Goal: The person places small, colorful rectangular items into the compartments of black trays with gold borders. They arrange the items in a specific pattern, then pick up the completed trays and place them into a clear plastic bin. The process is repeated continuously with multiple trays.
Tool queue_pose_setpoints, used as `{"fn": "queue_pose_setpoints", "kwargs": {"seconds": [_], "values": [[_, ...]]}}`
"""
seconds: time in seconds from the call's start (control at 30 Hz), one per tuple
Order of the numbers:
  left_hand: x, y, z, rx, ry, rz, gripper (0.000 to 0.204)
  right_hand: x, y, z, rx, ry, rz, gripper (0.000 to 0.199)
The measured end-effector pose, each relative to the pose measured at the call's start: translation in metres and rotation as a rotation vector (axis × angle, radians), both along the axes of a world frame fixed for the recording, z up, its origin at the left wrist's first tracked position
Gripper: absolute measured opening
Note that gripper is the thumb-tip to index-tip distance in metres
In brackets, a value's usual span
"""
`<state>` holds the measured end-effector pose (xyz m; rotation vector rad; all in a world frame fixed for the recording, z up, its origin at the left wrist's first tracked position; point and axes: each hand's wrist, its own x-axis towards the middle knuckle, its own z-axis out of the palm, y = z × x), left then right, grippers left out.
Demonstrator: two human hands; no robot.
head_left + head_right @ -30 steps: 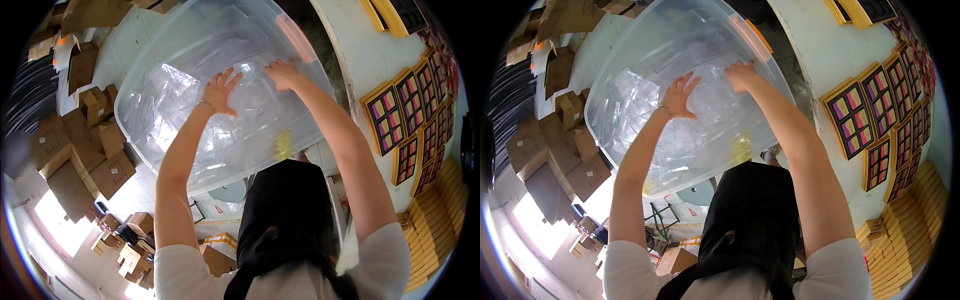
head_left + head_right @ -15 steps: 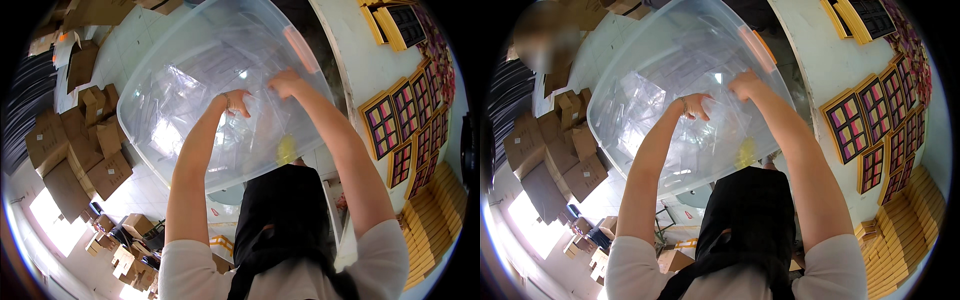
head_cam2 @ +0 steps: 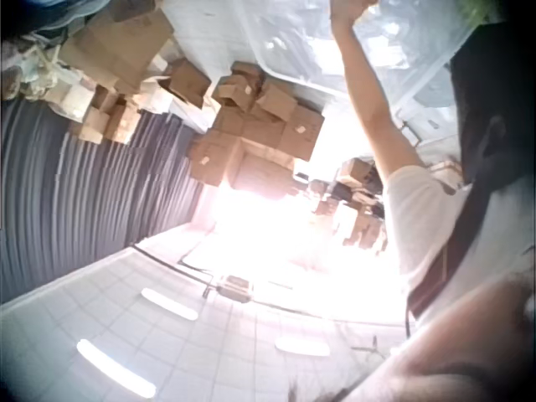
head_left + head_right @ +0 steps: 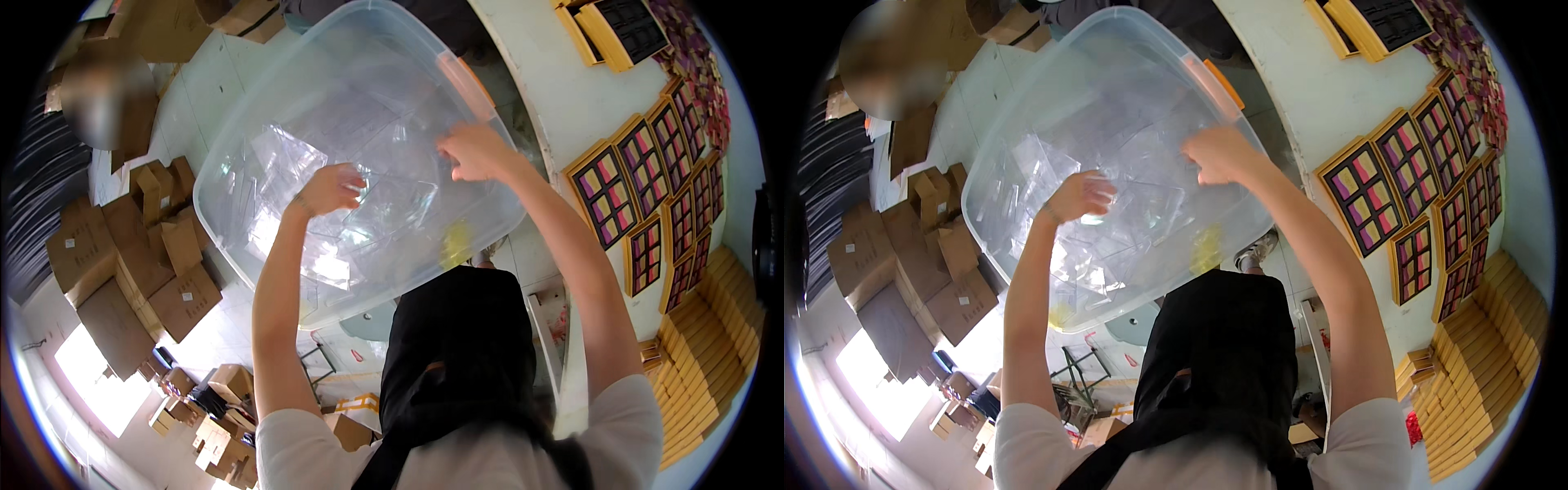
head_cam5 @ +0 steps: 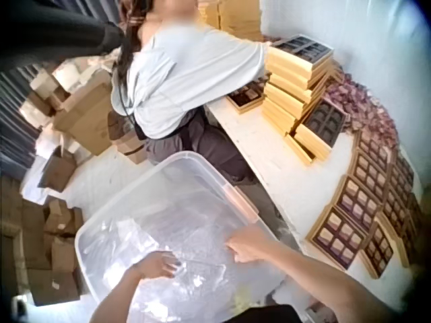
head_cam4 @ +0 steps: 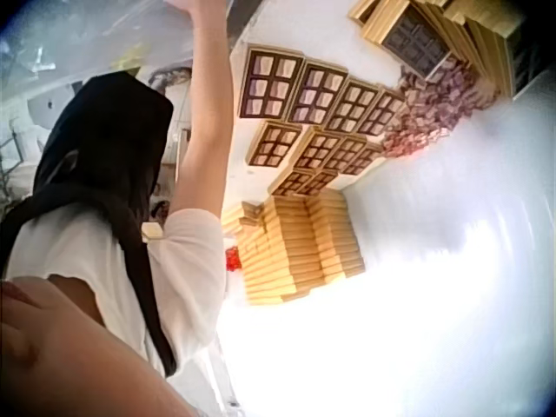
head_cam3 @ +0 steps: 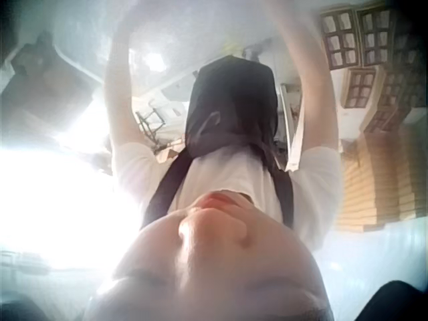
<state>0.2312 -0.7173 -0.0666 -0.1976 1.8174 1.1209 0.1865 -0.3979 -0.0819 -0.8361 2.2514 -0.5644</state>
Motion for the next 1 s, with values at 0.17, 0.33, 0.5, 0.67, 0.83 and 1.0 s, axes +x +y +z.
{"fn": "queue_pose_setpoints", "kwargs": {"seconds": [0.17,0.33,0.5,0.67,0.83,1.0], "values": [[-0.003,-0.045,0.088,0.061,0.187,0.238,0.062,0.021,0.034,0.073,-0.342,-0.1,-0.139,0.034],[-0.006,-0.111,0.108,0.428,0.389,0.393,0.039,0.033,0.097,0.132,-0.742,-0.469,-0.533,0.04],[-0.014,-0.106,0.096,0.816,0.277,0.68,0.051,0.095,0.227,0.174,-1.057,-0.126,-0.763,0.041],[-0.035,0.149,0.162,1.022,0.08,0.4,0.057,0.169,0.348,0.242,-1.112,0.201,-1.503,0.038],[-0.117,0.455,0.14,1.291,-0.212,0.285,0.038,0.155,0.513,0.23,-1.08,0.582,-1.932,0.035],[-0.234,0.675,0.088,0.999,-0.067,0.503,0.036,0.092,0.608,0.177,-0.491,0.934,-2.093,0.049]]}}
